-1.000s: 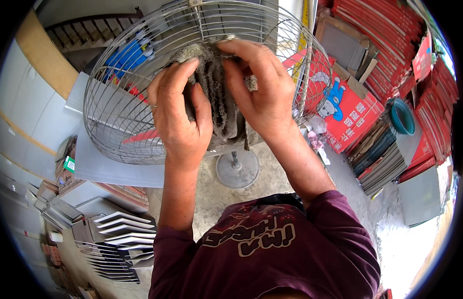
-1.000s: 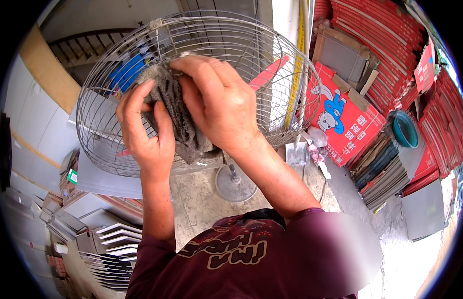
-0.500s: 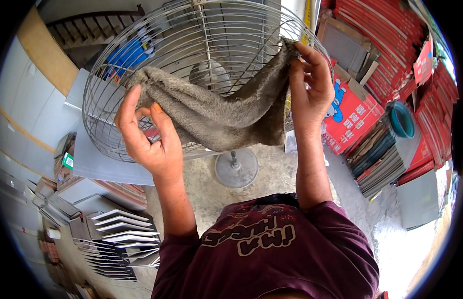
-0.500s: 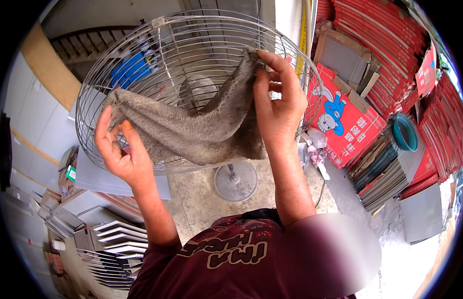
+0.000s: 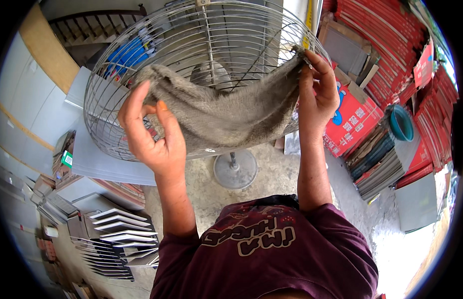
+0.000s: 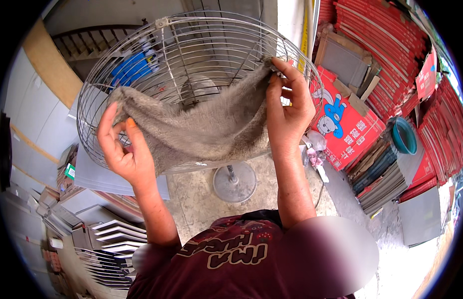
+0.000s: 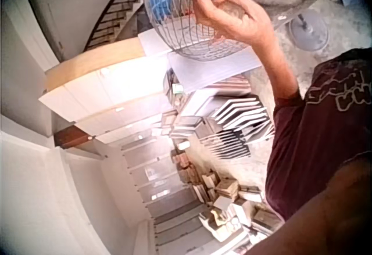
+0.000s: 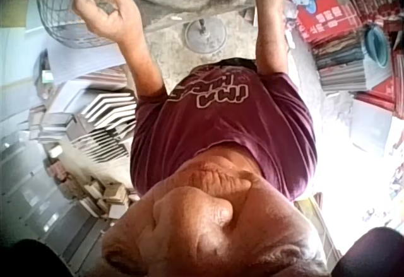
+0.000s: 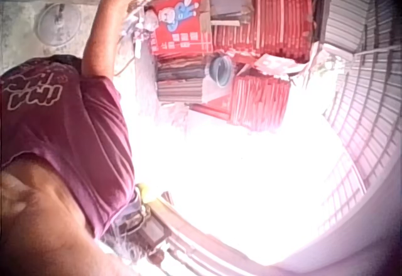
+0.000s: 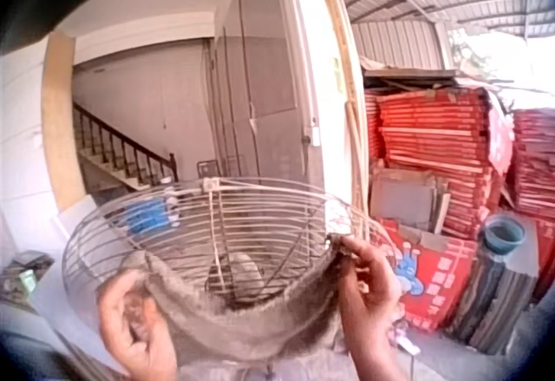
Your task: The person wipes the central hub and motor housing of a large metal fan using a cloth.
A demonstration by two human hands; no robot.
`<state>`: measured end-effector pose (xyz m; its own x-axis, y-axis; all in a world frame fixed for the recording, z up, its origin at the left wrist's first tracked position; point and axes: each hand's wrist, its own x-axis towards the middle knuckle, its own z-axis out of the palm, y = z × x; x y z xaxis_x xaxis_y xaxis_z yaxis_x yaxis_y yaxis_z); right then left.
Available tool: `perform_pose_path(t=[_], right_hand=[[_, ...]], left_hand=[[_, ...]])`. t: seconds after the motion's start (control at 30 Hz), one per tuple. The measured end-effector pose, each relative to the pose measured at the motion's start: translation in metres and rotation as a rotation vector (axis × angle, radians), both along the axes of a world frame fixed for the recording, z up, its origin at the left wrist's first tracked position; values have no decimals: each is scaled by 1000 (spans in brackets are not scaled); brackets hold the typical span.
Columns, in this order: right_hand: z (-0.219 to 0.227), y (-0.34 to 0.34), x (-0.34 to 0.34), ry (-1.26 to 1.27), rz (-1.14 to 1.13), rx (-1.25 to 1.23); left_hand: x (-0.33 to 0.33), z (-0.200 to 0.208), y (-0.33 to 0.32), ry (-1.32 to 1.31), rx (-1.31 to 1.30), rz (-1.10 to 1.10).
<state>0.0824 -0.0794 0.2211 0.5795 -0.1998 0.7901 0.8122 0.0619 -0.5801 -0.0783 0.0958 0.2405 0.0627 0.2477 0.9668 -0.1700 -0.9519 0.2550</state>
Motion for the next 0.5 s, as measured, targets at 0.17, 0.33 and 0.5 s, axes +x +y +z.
perform_pose_path(t=[0.17,0.33,0.5], right_hand=[[20,20,-23,-149,1,-128],[37,47,-44,-363,50,-203],[34,50,-38,-351,25,-185]], left_hand=[[14,11,-15,46,134,-47],[28,15,-22,102,203,-98],[24,11,-19,74,187,-54]])
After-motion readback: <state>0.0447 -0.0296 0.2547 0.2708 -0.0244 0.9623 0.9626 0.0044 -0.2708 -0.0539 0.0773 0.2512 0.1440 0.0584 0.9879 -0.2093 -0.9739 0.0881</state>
